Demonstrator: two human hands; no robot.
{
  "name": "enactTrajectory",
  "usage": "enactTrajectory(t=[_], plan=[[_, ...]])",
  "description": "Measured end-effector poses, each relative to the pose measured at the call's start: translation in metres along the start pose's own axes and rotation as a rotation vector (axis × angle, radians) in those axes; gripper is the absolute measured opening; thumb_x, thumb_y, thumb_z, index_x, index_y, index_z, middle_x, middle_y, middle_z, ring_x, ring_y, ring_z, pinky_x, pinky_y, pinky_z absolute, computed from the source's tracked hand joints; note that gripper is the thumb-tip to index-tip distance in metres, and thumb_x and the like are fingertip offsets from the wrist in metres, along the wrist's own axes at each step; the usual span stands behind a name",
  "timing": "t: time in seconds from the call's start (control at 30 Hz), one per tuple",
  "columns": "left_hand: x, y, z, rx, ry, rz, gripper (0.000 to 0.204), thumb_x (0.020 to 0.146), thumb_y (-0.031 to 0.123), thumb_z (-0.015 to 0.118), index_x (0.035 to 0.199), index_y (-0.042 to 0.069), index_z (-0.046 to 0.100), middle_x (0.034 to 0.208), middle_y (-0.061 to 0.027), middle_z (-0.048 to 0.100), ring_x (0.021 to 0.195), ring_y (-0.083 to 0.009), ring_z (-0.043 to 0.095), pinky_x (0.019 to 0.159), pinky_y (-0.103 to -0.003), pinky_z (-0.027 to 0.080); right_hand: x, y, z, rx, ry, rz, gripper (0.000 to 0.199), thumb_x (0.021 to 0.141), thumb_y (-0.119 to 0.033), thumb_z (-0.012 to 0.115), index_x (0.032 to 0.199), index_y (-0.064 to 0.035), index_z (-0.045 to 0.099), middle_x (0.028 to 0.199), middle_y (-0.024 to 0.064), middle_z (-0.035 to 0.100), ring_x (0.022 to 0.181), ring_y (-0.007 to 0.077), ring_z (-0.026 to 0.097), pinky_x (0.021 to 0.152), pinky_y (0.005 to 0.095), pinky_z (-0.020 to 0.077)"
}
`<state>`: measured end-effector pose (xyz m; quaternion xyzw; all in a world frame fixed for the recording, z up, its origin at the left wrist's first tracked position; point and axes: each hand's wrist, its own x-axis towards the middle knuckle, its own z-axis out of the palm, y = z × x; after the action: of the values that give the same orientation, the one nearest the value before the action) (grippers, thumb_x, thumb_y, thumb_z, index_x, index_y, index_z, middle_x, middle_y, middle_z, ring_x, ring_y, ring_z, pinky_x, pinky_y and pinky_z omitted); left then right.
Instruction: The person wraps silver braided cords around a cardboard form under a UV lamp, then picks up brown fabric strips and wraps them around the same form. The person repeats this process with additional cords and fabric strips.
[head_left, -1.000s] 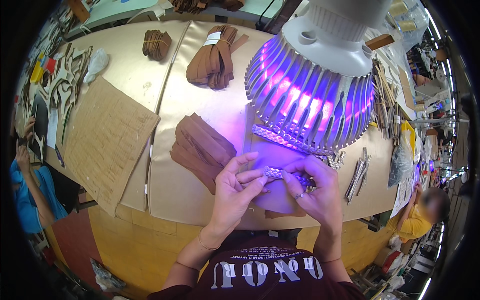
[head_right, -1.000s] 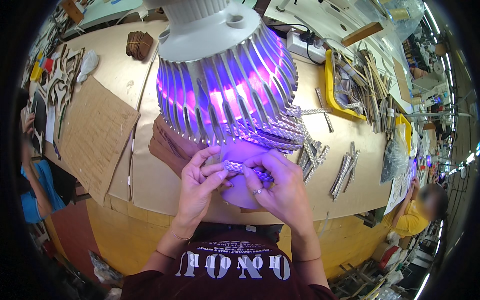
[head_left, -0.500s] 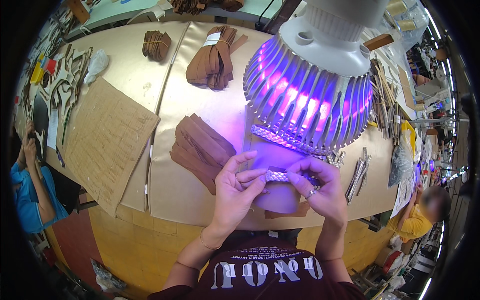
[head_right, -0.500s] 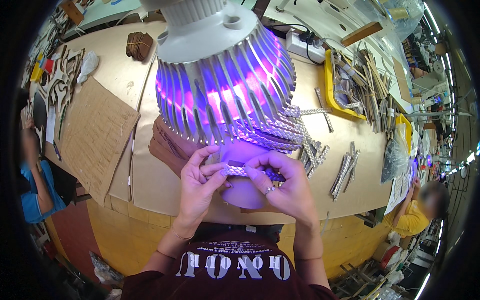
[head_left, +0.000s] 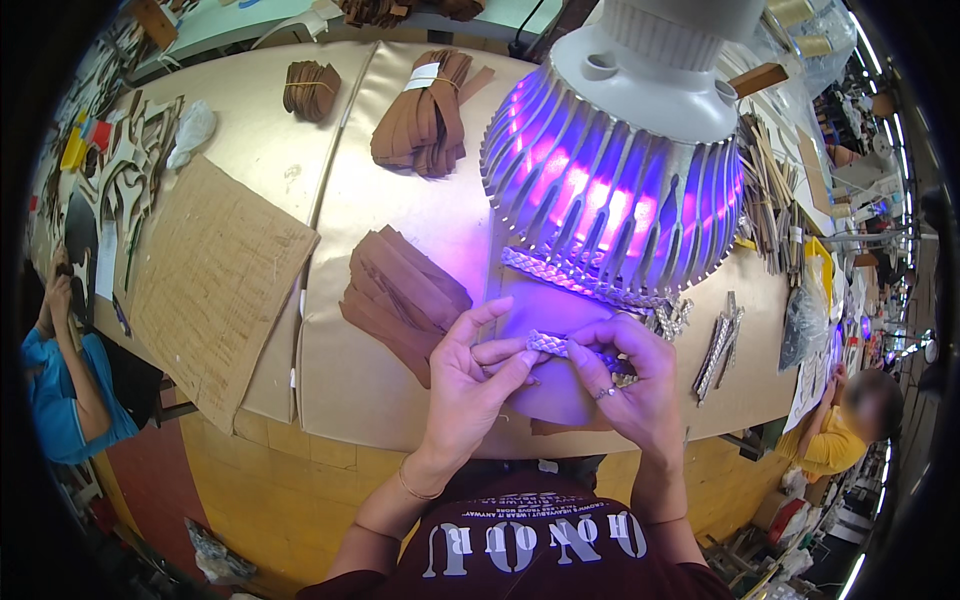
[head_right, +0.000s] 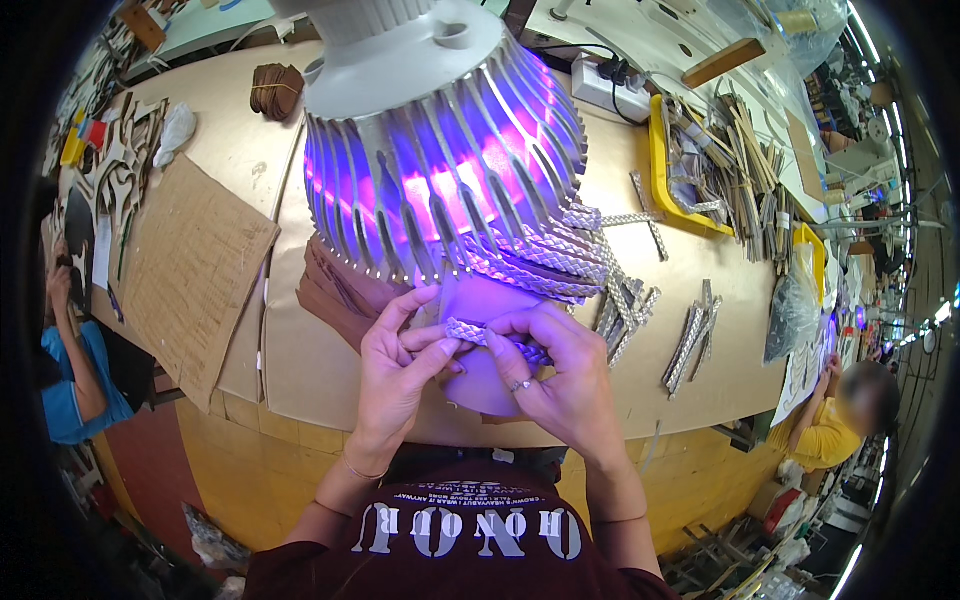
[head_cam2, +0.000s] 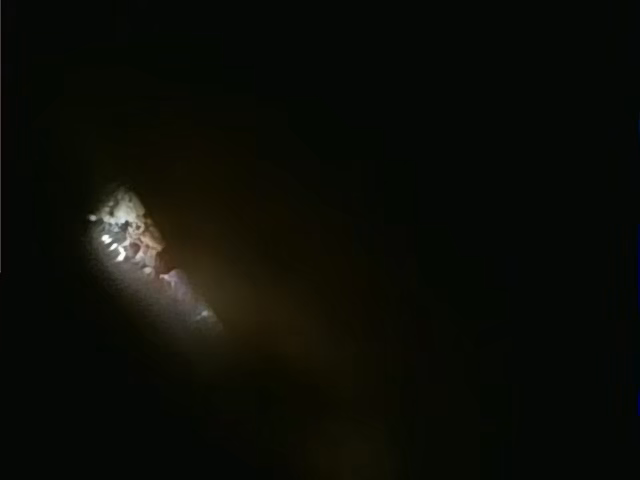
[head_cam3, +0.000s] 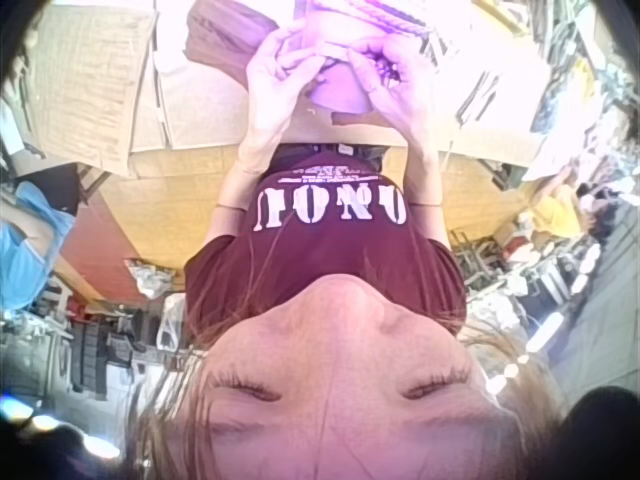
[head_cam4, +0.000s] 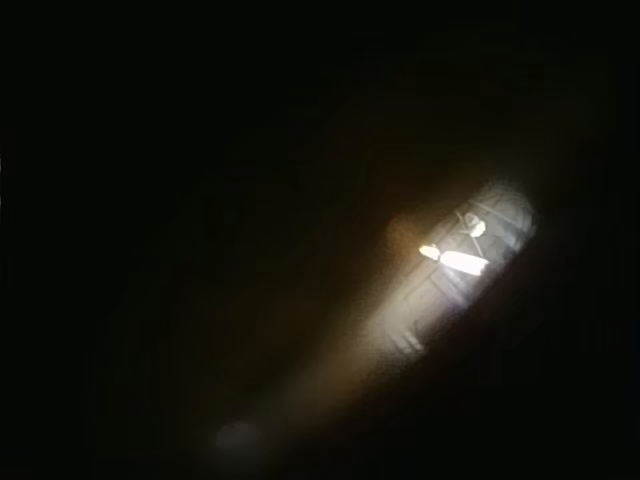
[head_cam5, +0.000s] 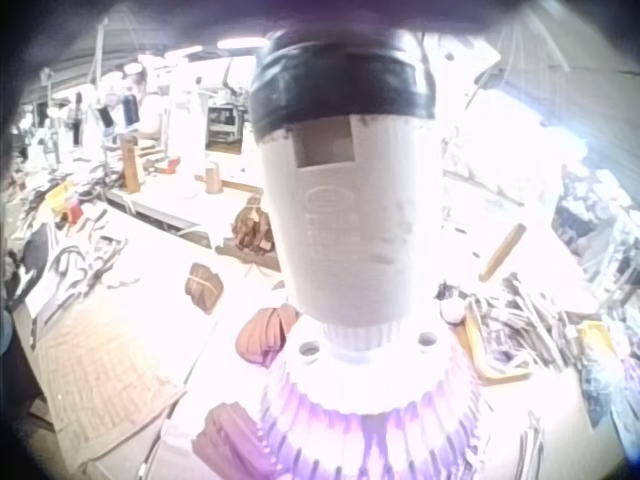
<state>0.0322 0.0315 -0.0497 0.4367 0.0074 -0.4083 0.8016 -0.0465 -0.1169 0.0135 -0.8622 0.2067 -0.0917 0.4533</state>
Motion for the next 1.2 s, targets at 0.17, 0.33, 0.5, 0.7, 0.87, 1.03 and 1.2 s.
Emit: enactTrajectory(t=[0.17, 0.33, 0.5, 0.7, 0.87, 1.03, 1.2], plan=[[0.000, -0.001, -0.001, 0.003, -0.010, 0.002, 0.052, 0.089, -0.005, 0.061, 0.136, -0.002, 0.038, 0.104, -0.0176, 0.070, 0.095, -0.0185, 0.069, 0.077, -0.028, 0.059, 0.001, 0.000, 0.001, 0.000, -0.001, 0.001, 0.012, 0.083, -0.008, 0.072, 0.092, -0.0005, 0.068, 0.077, 0.0022, 0.061, 0.066, 0.0076, 0.054, 0.058, 0.0220, 0.0423], [0.000, -0.002, -0.002, -0.004, -0.015, 0.005, 0.053, 0.089, -0.005, 0.062, 0.136, -0.002, 0.039, 0.103, -0.0171, 0.070, 0.094, -0.0184, 0.069, 0.078, -0.028, 0.059, 0.001, 0.000, 0.001, -0.009, 0.001, 0.014, 0.012, 0.083, -0.007, 0.072, 0.092, 0.0001, 0.068, 0.077, 0.0023, 0.061, 0.066, 0.0076, 0.054, 0.059, 0.0224, 0.0428], [0.001, -0.001, -0.003, -0.045, -0.024, 0.017, 0.053, 0.088, -0.004, 0.063, 0.135, -0.002, 0.040, 0.100, -0.0157, 0.070, 0.092, -0.0168, 0.069, 0.075, -0.027, 0.058, 0.002, -0.002, 0.001, -0.012, -0.004, 0.048, 0.011, 0.083, -0.007, 0.071, 0.091, 0.0005, 0.068, 0.078, 0.0051, 0.062, 0.066, 0.0107, 0.057, 0.060, 0.0246, 0.0451], [0.004, -0.001, -0.001, 0.013, 0.033, 0.028, 0.049, 0.087, -0.001, 0.067, 0.130, -0.004, 0.043, 0.094, -0.0130, 0.071, 0.086, -0.0132, 0.068, 0.070, -0.022, 0.053, 0.002, -0.006, 0.005, -0.033, 0.026, 0.081, 0.012, 0.082, -0.007, 0.071, 0.090, 0.0006, 0.068, 0.077, 0.0082, 0.064, 0.065, 0.0144, 0.059, 0.060, 0.0272, 0.0471], [0.003, -0.008, 0.005, 0.244, 0.114, 0.246, 0.042, 0.086, 0.000, 0.069, 0.122, -0.004, 0.049, 0.098, -0.0134, 0.070, 0.089, -0.0126, 0.066, 0.074, -0.025, 0.052, 0.005, -0.008, 0.009, -0.080, 0.064, 0.057, 0.011, 0.081, -0.007, 0.072, 0.088, 0.0003, 0.069, 0.073, 0.0040, 0.062, 0.063, 0.0080, 0.054, 0.058, 0.0234, 0.0436], [-0.005, -0.013, 0.007, 0.938, 0.195, 0.786, 0.023, 0.082, -0.001, 0.070, 0.104, -0.001, 0.063, 0.109, -0.0163, 0.066, 0.097, -0.0260, 0.066, 0.082, -0.034, 0.053, 0.007, -0.012, 0.008, -0.135, 0.043, 0.084, 0.014, 0.081, -0.009, 0.069, 0.090, 0.0011, 0.068, 0.076, 0.0105, 0.063, 0.064, 0.0189, 0.060, 0.060, 0.0303, 0.0479], [-0.017, -0.024, 0.011, 0.977, -0.029, 0.752, 0.024, 0.084, 0.001, 0.067, 0.108, -0.002, 0.065, 0.129, -0.0234, 0.056, 0.122, -0.0390, 0.055, 0.098, -0.043, 0.048, 0.010, -0.016, 0.006, -0.123, 0.016, 0.100, 0.016, 0.082, -0.012, 0.068, 0.091, 0.0011, 0.065, 0.079, 0.0138, 0.064, 0.066, 0.0255, 0.063, 0.062, 0.0345, 0.0499]])
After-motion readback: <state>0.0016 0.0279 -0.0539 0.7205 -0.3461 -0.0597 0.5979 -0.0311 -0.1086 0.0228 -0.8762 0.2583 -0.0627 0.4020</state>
